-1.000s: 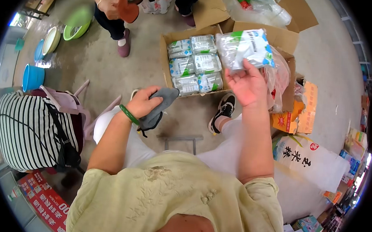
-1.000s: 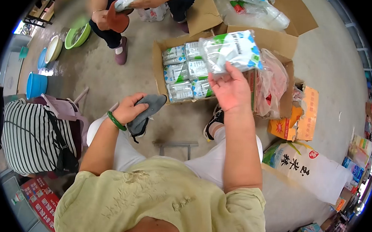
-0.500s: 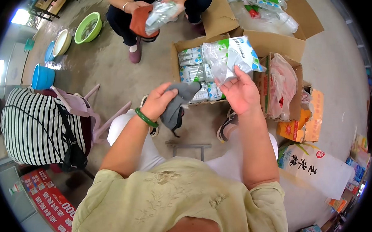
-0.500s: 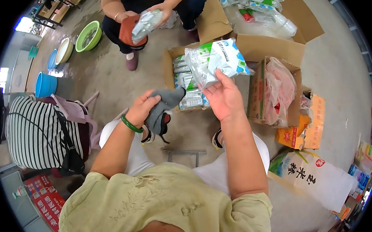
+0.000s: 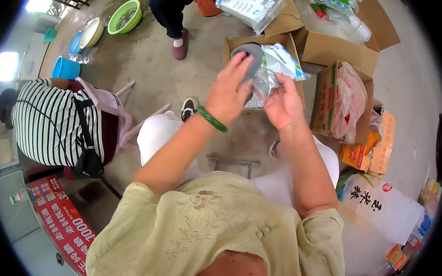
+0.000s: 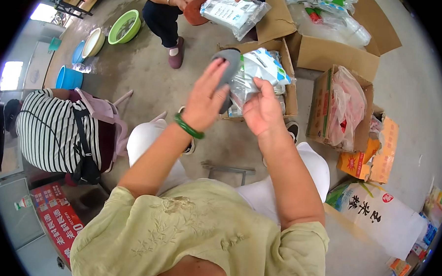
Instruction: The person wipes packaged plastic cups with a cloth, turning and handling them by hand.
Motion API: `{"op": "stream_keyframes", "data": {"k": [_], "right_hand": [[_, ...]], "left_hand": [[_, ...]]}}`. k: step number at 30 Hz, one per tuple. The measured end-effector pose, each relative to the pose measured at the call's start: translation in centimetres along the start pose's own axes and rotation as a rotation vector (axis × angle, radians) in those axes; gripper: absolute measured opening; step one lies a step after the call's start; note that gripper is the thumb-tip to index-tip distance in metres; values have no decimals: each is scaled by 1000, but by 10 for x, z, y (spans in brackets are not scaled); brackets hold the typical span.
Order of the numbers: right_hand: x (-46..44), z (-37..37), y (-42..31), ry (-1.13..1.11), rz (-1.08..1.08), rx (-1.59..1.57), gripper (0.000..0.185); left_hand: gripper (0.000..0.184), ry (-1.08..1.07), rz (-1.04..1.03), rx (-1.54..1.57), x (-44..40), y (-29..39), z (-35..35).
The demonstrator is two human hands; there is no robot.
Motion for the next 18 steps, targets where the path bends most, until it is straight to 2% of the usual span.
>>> {"op": "stream_keyframes", "data": {"k": [3, 5, 6, 7, 10, 13, 14, 15, 16, 17, 18], "right_hand": [[6, 16, -2, 22, 7, -95, 36], [5, 16, -5, -71, -37, -183, 35], [1, 18, -8, -119, -65, -195, 36], [8, 10, -11, -157, -113, -147, 38], [12, 3, -15, -152, -87, -165, 42], [23, -4, -26, -107, 49, -67, 40], [26, -9, -31, -128, 83, -51, 42], [28, -13, -36, -150, 117, -34, 44], [28, -17, -39, -244, 114, -38, 48], [27, -16, -40, -250, 122, -43, 48], [28, -15, -43, -243, 171, 2, 50]], "left_hand": [[49, -45, -22, -99, 14, 34, -21], [55, -151, -122, -104, 23, 57, -34], [58, -264, -108, -57, 27, 65, -41], [58, -271, -111, -62, 32, 71, -42], [52, -276, -103, -9, 36, 78, -39], [49, -313, -113, -4, 42, 69, -27], [41, -291, -30, 26, 47, 59, -20], [41, -294, -39, 17, 58, 48, -16], [37, -252, 198, 119, 76, 16, -9], [34, -206, 436, 223, 89, -6, -1], [32, -132, 589, 369, 97, -19, 11]]}}
Point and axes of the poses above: each hand's wrist, its own x-axis away from the middle knuckle, its own z-axis out of the back of the hand, y = z × x, the point moved 8 cm from there along -x, towards the middle knuckle, and after that the axes turned 12 degrees about -z, right-handed, at the moved point
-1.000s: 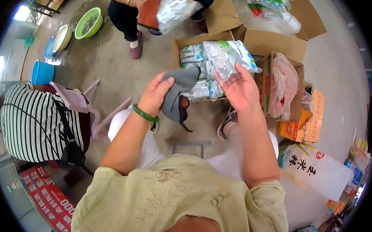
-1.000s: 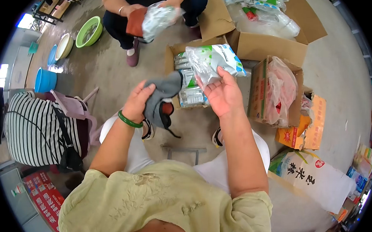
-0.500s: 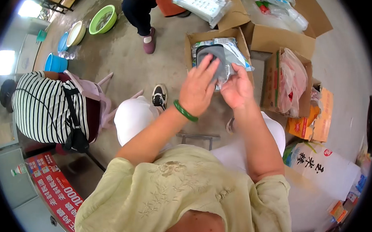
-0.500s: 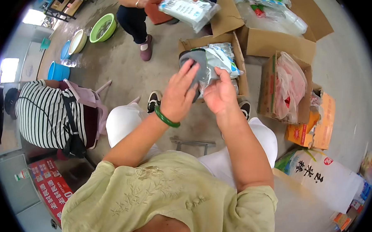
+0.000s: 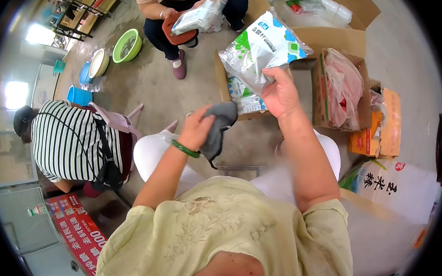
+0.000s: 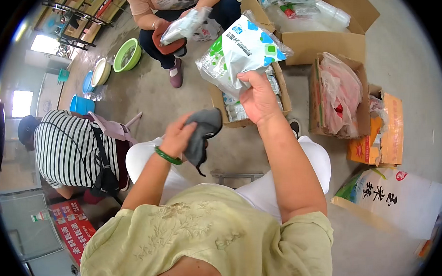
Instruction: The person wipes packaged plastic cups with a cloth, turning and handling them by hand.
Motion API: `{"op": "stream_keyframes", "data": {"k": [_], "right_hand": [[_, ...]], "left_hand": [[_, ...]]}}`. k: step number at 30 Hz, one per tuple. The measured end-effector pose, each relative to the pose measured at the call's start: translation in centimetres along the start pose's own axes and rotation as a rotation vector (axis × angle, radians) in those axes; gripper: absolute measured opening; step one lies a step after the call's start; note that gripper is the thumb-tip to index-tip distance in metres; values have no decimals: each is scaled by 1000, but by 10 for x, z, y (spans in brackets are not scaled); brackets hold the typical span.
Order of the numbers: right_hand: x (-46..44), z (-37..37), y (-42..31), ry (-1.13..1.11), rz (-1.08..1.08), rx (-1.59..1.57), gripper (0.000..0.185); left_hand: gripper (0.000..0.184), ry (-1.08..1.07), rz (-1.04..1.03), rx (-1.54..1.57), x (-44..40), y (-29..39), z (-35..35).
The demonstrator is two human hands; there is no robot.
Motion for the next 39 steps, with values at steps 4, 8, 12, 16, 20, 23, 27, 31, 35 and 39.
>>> {"op": "stream_keyframes", "data": {"k": [4, 8, 12, 16, 20, 23, 27, 31, 35, 39], "right_hand": [[12, -15, 1, -69, 16, 150, 56], [17, -18, 15, -10, -70, 164, 57], [18, -11, 24, 67, -141, 194, 58], [17, -10, 32, 23, -146, 259, 50], [22, -11, 34, 21, -113, 180, 45], [21, 2, 32, 90, -114, 247, 43], [30, -3, 31, 23, -112, 216, 40], [25, -10, 35, -25, -135, 141, 39], [14, -8, 30, -4, -148, 57, 39], [14, 6, 15, 121, -34, 259, 41]], "left_hand": [[31, 162, 114, 368, 7, 40, 39], [32, 284, -45, 465, 1, 99, 59], [32, 305, -232, 557, -12, 162, 51], [41, 288, -757, -551, -17, 205, 20], [54, 107, -859, -991, -31, 171, -51], [58, 157, -851, -951, -24, 150, -56], [61, 151, -898, -958, -6, 154, -52], [60, 135, -863, -933, 0, 154, -45], [58, 10, -879, -1016, 11, 126, -47], [46, -118, -627, -890, 12, 98, -37]]}}
Point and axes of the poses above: each hand's wrist, its own x-axis away from the middle knuckle, its own z-axis out of the back of the hand, y = z × x, the point moved 8 cm from there along -x, towards the middle knuckle, and after that the axes turned 12 degrees about -z, right-handed, at the moved point
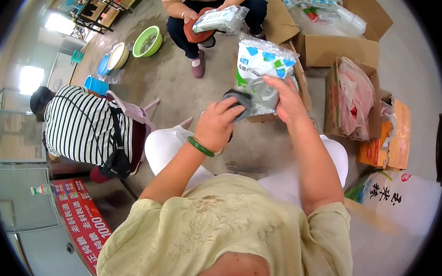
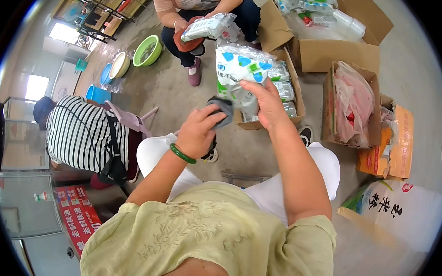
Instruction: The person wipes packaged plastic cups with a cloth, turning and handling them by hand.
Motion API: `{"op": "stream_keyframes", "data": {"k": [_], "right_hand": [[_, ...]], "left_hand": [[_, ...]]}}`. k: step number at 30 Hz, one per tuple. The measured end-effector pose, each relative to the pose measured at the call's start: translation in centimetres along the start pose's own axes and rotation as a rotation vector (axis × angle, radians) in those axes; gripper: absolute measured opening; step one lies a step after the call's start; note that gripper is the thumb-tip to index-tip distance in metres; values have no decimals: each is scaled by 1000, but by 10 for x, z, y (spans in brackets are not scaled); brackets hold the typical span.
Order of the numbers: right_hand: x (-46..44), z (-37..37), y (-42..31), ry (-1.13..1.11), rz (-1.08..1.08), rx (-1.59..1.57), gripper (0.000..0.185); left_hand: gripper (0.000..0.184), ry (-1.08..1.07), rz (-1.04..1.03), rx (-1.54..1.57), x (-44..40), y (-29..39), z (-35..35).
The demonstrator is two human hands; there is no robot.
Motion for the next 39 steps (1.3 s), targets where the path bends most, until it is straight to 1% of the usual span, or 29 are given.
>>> {"op": "stream_keyframes", "data": {"k": [1, 2, 3, 4, 6, 8, 9, 10, 11, 12, 14, 16, 17, 20, 21, 22, 25, 26, 28, 29, 30, 32, 33, 34, 35, 36, 37, 38, 39], "right_hand": [[-1, 1, -3, -31, -13, -20, 40], [1, 2, -6, -31, -12, -22, 40], [4, -3, -11, -82, -9, -23, 40], [6, -6, -14, -132, -7, -25, 39], [9, -4, -12, -143, -30, -11, 40], [10, -7, -8, -169, -64, 12, 40], [11, -6, -4, -100, -100, 91, 41], [11, -4, 0, -30, -133, 170, 43], [10, -7, 4, -35, -139, 176, 43], [8, -8, 7, -45, -125, 146, 43], [6, -7, 8, -50, -110, 117, 43], [6, 2, -1, -64, -49, 16, 43], [9, 5, -3, -48, -45, 13, 43], [17, 8, -6, -32, -62, 47, 44], [17, 7, -4, -43, -67, 44, 44], [16, 4, -3, -59, -70, 42, 44], [14, 3, -2, -52, -75, 7, 42], [13, 4, -2, -53, -68, 4, 42], [8, 5, -4, -45, -52, -28, 44], [8, 3, -6, -46, -41, -29, 44], [9, 1, -8, -48, -38, -20, 44], [10, -1, -13, -49, -26, -7, 45], [10, -2, -17, -34, 16, 71, 44], [11, -3, -19, -20, 57, 149, 43], [12, -3, -19, -24, 57, 150, 43], [13, -4, -20, -6, 86, 240, 42], [13, -4, -21, 12, 115, 330, 42], [12, -5, -19, 7, 113, 330, 42], [12, -4, -16, 42, 99, 447, 42]], "left_hand": [[46, -1, -4, 1, 7, -9, -4], [41, 21, 234, 135, 22, -40, -12], [37, 42, 473, 267, 39, -68, -18], [32, 94, 640, 336, 43, -82, -7], [32, 428, 847, 928, 47, -106, 5], [33, 552, 760, 1186, 11, -86, 37], [33, 567, 768, 1181, -1, -81, 47], [34, 564, 648, 1140, -21, -71, 58], [34, 557, 529, 1097, -39, -66, 62], [36, 531, 522, 741, -43, -80, 54], [36, 393, 271, 382, -70, -41, 44], [37, 373, 285, 397, -69, -42, 15], [35, 403, 228, 392, -66, -37, 9], [33, 454, 197, 444, -53, -29, 0], [34, 378, 232, 429, -48, -27, -2], [34, 380, 238, 427, -41, -25, -1], [36, 261, 289, 414, -22, -27, -15], [36, 259, 281, 413, -15, -26, -16], [35, 94, 331, 400, -2, -25, -28], [35, 50, 369, 396, 6, -27, -32], [35, 50, 359, 394, 12, -29, -33], [31, 38, 360, 502, 28, -42, -46], [30, 43, 474, 633, 40, -60, -55], [30, 59, 593, 757, 52, -77, -63], [31, 167, 722, 882, 49, -83, -45], [33, 281, 850, 1006, 46, -84, -28], [33, 378, 815, 1106, 29, -73, -3], [32, 473, 777, 1205, 18, -67, 15], [32, 546, 618, 1039, 12, -76, 30]]}}
Point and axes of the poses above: each hand's wrist, its own x-axis away from the middle knuckle, its own z-axis out of the back of the hand, y = z × x, the point moved 8 cm from there along -x, towards the middle knuckle, and after that the axes turned 12 degrees about -z, right-handed, at the moved point
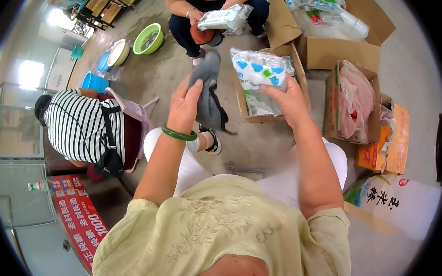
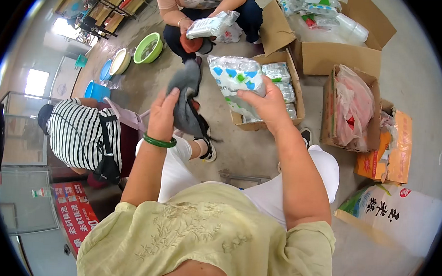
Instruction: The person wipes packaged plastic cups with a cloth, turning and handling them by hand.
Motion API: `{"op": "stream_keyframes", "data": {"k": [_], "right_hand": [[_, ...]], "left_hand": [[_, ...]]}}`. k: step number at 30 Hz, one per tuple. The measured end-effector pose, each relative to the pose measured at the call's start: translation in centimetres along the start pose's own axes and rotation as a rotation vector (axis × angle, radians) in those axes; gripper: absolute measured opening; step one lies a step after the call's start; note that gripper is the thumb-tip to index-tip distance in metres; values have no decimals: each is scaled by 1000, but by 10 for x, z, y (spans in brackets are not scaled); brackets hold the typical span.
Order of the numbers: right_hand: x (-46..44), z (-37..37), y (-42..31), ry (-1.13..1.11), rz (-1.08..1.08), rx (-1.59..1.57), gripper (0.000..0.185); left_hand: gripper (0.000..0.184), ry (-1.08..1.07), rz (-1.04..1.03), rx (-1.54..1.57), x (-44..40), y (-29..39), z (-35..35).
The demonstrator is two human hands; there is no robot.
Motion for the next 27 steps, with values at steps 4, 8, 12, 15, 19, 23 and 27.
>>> {"op": "stream_keyframes", "data": {"k": [4, 8, 12, 15, 19, 23, 27], "right_hand": [[7, -13, 3, -17, -24, 260, 49], [1, -7, 14, -35, -35, 251, 54], [6, -4, 18, -55, -72, 205, 58], [11, -6, 10, -45, -100, 205, 58], [9, 0, -14, -87, 63, 3, 51], [26, 2, -42, 311, 535, 886, 54], [31, -21, -41, 286, 720, 1185, 57]], "left_hand": [[35, -217, -695, -706, 0, 74, -60], [37, -268, -665, -796, 5, 48, -94], [31, -137, -450, -664, -11, 13, -63], [30, -175, -194, -833, -17, -16, -24], [33, -60, 51, -619, -7, -76, 34], [42, 33, 41, -155, -14, -41, 34], [48, -92, -345, -263, -22, 38, 2]]}}
Point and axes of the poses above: each hand's wrist, its own x-axis away from the middle knuckle, its own z-axis out of the back of the hand, y = z × x, the point moved 8 cm from there along -x, towards the middle knuckle, and after that the axes turned 12 degrees about -z, right-handed, at the moved point
